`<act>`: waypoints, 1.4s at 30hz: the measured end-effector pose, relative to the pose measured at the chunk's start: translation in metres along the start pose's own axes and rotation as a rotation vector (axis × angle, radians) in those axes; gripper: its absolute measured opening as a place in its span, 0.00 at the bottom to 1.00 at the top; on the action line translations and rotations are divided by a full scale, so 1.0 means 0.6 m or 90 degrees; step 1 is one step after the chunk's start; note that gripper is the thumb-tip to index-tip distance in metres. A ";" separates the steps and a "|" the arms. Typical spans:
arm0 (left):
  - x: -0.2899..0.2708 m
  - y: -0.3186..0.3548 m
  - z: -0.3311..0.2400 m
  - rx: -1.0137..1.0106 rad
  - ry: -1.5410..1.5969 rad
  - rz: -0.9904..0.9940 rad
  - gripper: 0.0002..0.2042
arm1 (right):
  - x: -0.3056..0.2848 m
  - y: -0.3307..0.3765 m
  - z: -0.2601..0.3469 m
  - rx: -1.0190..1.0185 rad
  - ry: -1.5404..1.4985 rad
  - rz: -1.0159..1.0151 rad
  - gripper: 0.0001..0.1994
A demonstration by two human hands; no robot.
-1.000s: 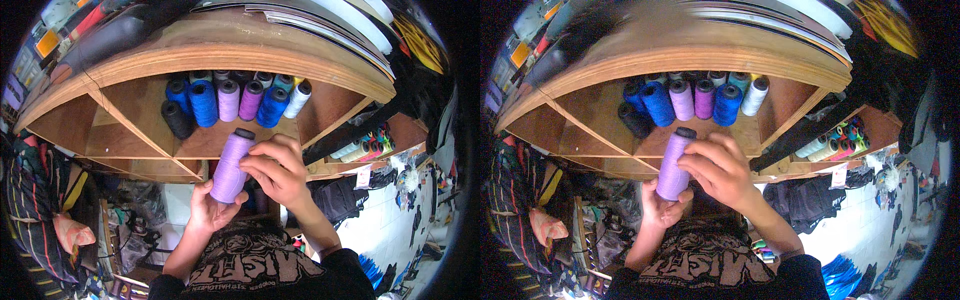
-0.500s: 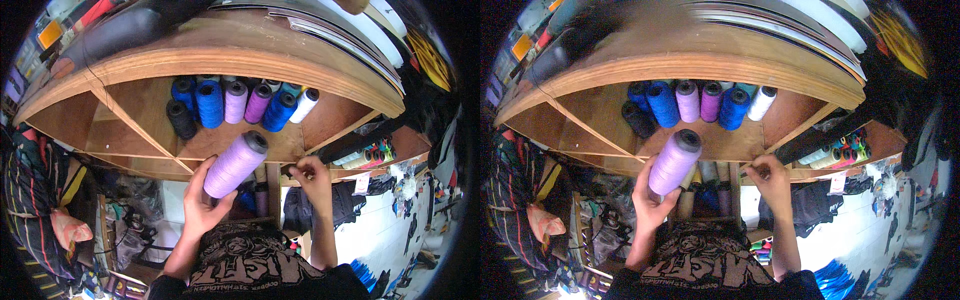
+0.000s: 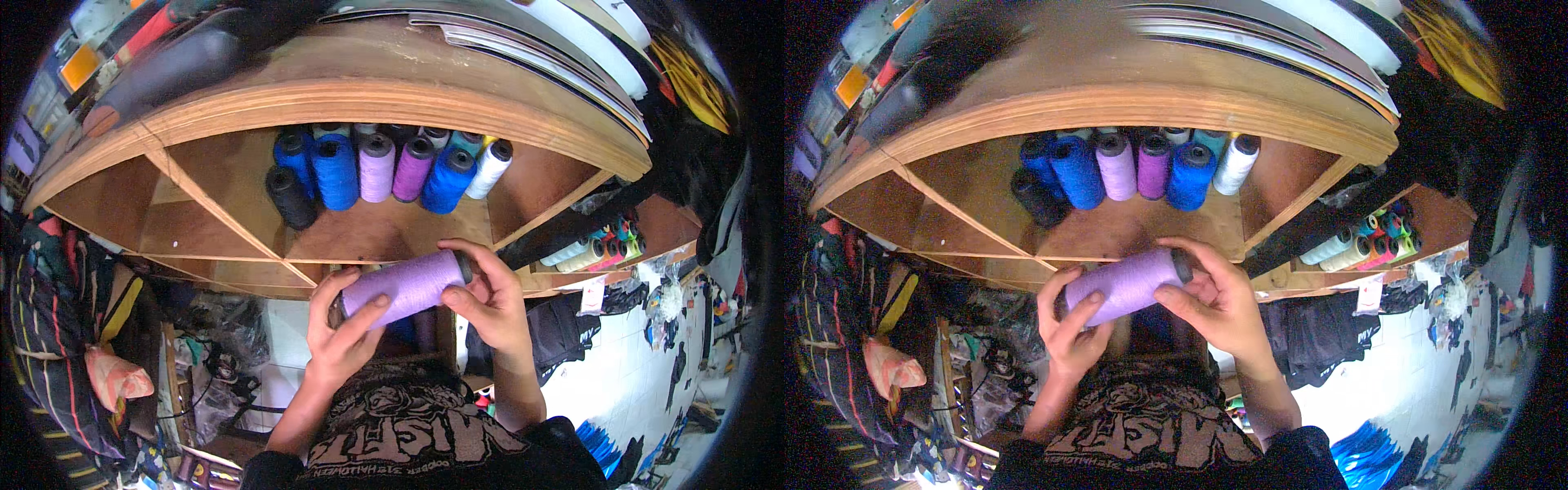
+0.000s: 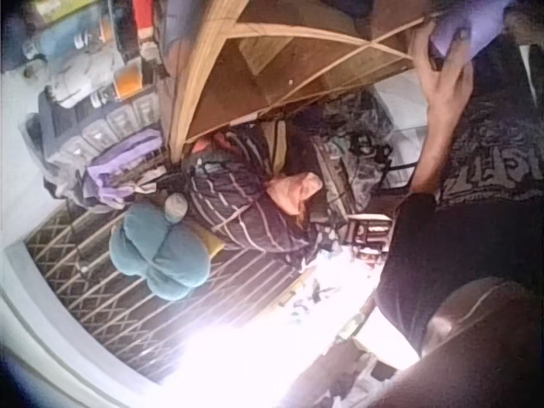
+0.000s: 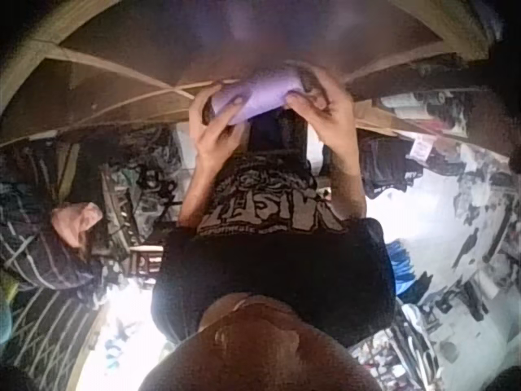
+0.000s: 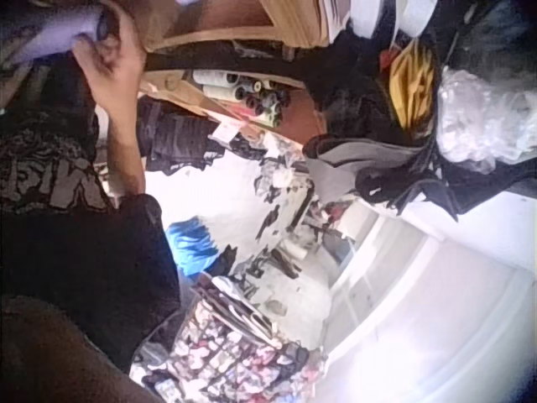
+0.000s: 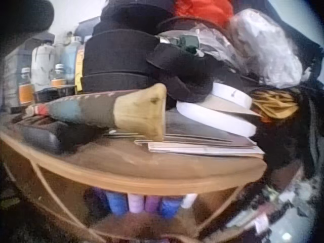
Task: The person picks up thread spools from a box and a shelf, handles them to tuck in loose thread ends, and places them back onto the wooden shelf by hand.
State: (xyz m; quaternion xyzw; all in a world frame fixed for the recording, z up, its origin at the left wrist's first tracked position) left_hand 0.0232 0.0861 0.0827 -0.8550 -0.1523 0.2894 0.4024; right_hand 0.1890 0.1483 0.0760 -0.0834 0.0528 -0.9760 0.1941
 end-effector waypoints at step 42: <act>0.022 0.018 0.038 -0.368 0.221 -0.008 0.32 | -0.049 0.026 0.064 -0.420 0.252 -0.353 0.08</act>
Point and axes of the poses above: each hand's wrist, its own y-axis away from the middle knuckle, its own x-axis out of the palm, z = x × y, the point moved 10 cm from there along -y, towards the middle knuckle, and after that the axes turned 2 degrees about -y, right-handed, at the moved point
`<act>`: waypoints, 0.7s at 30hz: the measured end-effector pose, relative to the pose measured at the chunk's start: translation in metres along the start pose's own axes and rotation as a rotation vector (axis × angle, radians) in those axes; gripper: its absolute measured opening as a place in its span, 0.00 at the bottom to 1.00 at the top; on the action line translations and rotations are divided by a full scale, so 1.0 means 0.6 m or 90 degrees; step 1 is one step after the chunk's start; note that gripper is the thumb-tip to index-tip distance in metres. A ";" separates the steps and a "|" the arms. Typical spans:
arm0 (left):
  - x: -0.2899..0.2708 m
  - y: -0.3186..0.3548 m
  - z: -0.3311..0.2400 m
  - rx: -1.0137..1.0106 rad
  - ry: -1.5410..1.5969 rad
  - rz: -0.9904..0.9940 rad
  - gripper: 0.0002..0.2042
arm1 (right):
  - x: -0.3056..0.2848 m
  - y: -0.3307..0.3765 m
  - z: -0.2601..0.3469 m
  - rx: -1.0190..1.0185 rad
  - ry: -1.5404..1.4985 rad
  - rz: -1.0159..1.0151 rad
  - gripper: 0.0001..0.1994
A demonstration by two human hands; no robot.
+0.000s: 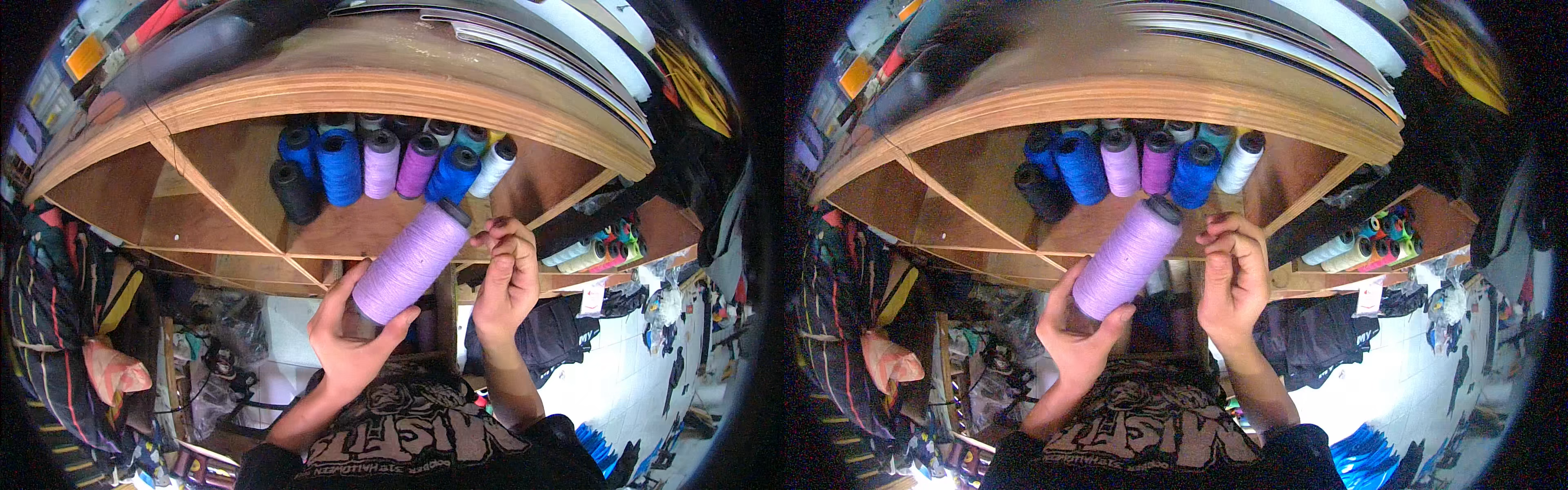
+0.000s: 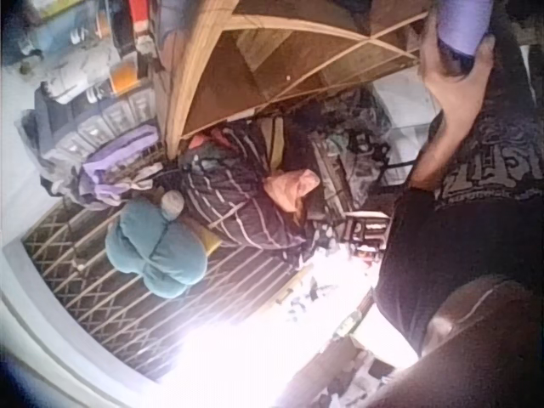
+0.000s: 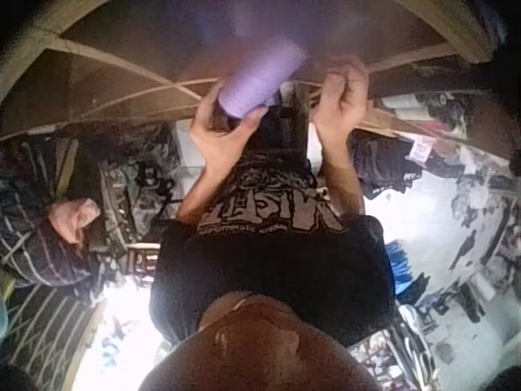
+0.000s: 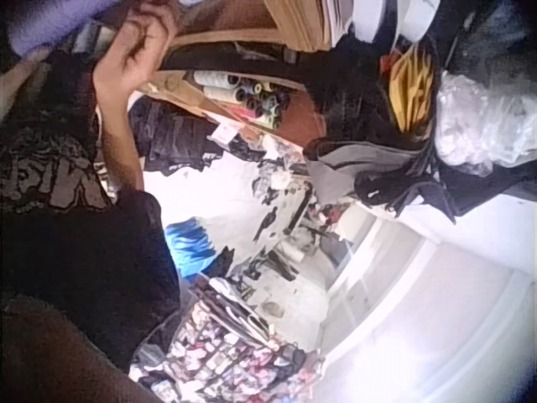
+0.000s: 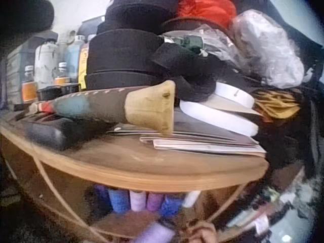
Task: The person picks up thread spools from a box and a shelf, handles them to tuck in loose thread ends, and places them back onto the wooden shelf by hand.
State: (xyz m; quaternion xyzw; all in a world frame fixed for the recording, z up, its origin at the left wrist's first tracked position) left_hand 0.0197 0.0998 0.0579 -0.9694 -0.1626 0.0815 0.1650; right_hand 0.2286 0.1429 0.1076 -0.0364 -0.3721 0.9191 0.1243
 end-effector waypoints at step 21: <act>-0.002 0.021 -0.072 0.337 -0.245 -0.103 0.33 | 0.032 0.026 0.008 0.031 0.052 0.047 0.11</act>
Point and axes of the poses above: each hand's wrist, its own y-axis away from the middle knuckle, its own x-axis out of the palm, z = x × y, the point moved 10 cm from there along -y, towards the middle knuckle, and after that the axes turned 2 degrees about -y, right-handed, at the moved point
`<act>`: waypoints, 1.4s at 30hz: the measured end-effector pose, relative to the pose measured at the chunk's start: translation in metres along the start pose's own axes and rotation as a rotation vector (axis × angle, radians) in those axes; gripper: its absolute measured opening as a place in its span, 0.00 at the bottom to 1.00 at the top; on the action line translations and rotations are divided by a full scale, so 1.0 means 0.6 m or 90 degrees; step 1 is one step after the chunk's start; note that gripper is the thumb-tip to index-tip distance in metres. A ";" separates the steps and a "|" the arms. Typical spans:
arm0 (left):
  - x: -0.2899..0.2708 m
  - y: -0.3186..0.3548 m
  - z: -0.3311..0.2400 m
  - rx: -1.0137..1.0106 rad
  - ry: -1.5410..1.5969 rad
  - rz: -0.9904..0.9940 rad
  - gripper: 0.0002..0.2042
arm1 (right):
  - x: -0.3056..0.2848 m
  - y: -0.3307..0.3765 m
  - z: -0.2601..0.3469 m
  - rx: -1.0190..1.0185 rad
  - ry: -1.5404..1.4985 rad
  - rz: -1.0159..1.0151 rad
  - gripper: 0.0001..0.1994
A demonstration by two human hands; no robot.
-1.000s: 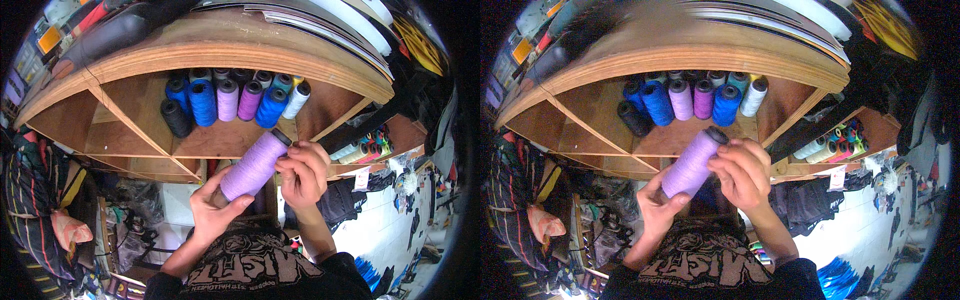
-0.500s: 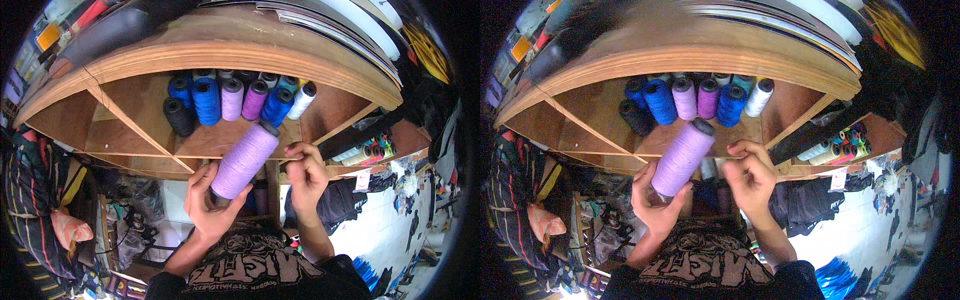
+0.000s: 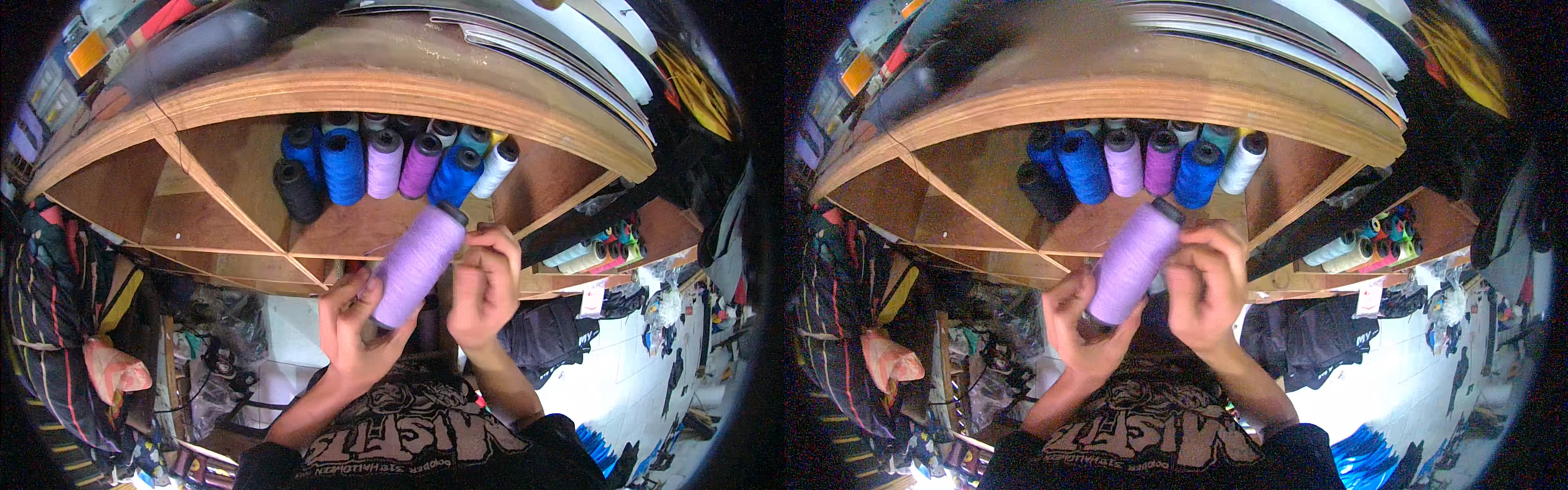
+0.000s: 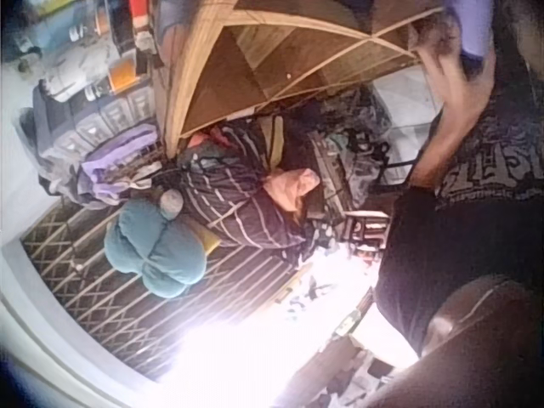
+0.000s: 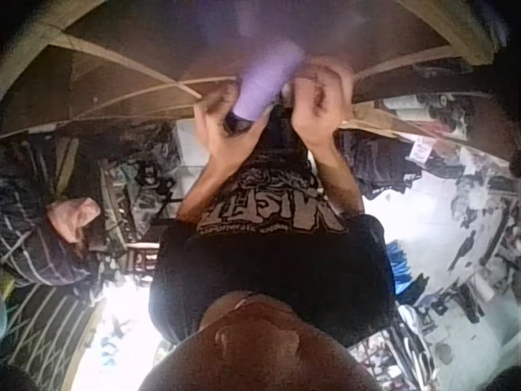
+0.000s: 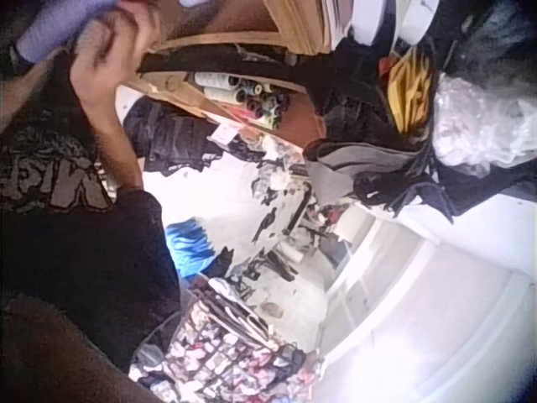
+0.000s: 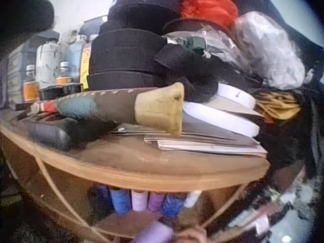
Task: The person picks up thread spools from a box and a shelf, handles them to tuck in loose thread ends, and places them back onto the wooden shelf by hand.
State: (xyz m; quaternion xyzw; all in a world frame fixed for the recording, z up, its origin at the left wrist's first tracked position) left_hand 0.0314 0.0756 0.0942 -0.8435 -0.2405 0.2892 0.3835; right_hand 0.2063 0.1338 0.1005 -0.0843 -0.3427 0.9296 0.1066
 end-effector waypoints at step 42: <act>0.031 -0.047 -0.088 0.195 -0.035 -0.008 0.13 | -0.024 0.016 0.008 -0.013 -0.273 -0.059 0.31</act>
Point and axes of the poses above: each hand's wrist, its own y-axis away from the middle knuckle, its own x-axis out of the palm, z = x × y, the point moved 10 cm from there along -y, towards the middle knuckle, and after that the axes turned 2 degrees about -y, right-handed, at the moved point
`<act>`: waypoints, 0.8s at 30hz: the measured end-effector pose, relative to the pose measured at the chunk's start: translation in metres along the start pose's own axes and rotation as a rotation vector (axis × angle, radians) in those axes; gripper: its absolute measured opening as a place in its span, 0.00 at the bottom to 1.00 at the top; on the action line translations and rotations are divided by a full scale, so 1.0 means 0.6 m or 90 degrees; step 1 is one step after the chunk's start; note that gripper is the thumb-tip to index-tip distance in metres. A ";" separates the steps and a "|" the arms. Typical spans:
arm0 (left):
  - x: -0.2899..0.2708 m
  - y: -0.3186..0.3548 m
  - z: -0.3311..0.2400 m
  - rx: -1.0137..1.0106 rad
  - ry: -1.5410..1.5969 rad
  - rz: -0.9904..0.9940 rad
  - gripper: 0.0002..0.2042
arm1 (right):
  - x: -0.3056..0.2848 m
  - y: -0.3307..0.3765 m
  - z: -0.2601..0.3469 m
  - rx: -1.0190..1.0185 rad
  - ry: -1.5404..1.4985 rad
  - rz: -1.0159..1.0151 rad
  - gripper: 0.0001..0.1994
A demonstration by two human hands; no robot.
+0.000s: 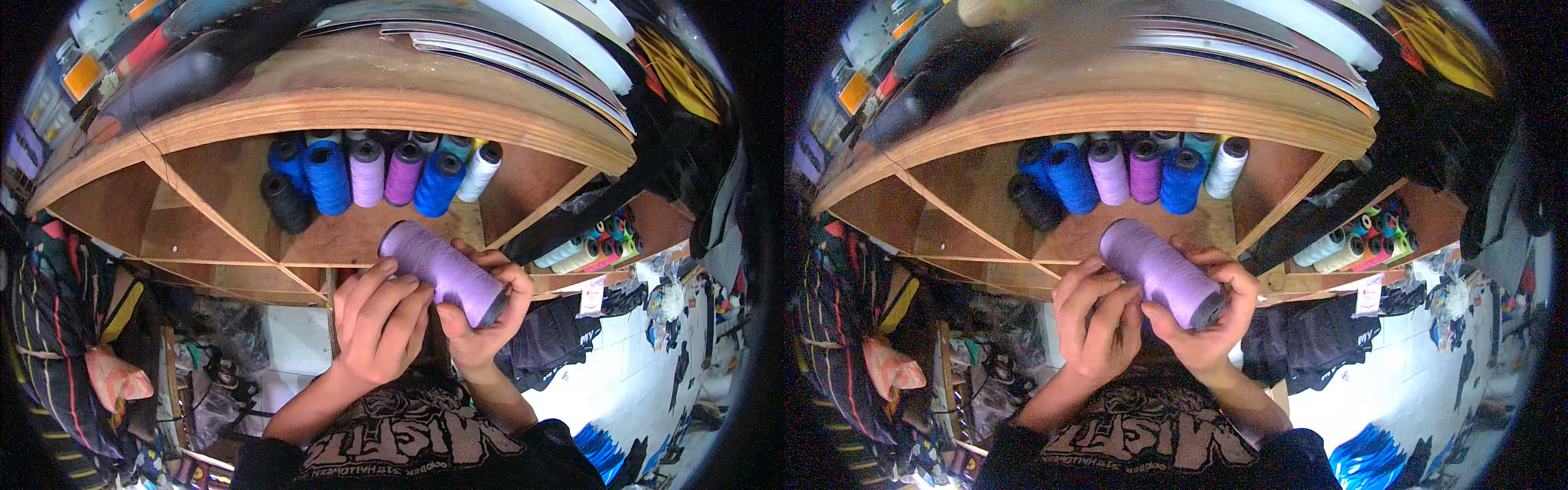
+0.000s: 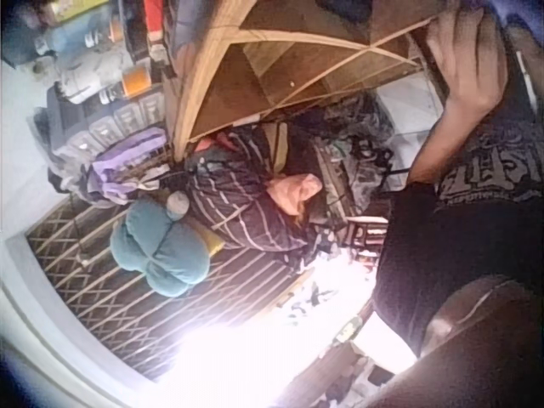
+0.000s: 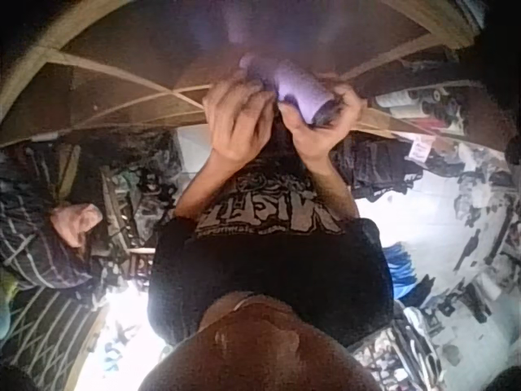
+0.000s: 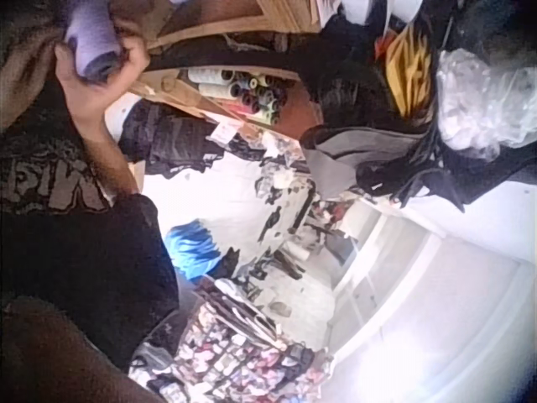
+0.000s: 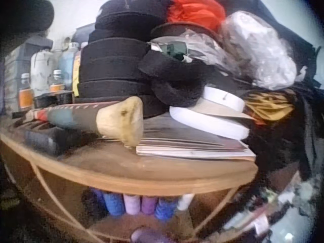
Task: The person picks up thread spools from a box and a shelf, handles them to tuck in loose thread ends, and places them back onto the wooden shelf by hand.
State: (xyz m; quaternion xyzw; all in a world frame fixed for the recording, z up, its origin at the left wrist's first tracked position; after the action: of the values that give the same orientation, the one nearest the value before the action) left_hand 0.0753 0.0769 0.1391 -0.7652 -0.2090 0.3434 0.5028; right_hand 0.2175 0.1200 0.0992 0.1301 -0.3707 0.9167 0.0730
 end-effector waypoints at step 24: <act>0.265 0.060 0.102 -0.353 0.271 0.171 0.12 | -0.086 -0.008 -0.115 0.109 0.471 0.042 0.28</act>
State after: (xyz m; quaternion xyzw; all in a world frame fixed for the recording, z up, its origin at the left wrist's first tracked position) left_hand 0.1370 0.2061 0.0400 -0.9473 -0.0826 0.1698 0.2589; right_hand 0.2549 0.1697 0.0398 -0.2161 -0.2455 0.9312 0.1611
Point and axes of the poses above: each hand's wrist, its own y-axis away from the middle knuckle, its own x-axis out of the palm, z = x × y, the point moved 10 cm from there along -y, towards the middle knuckle, and after that the axes turned 2 degrees about -y, right-handed, at the moved point
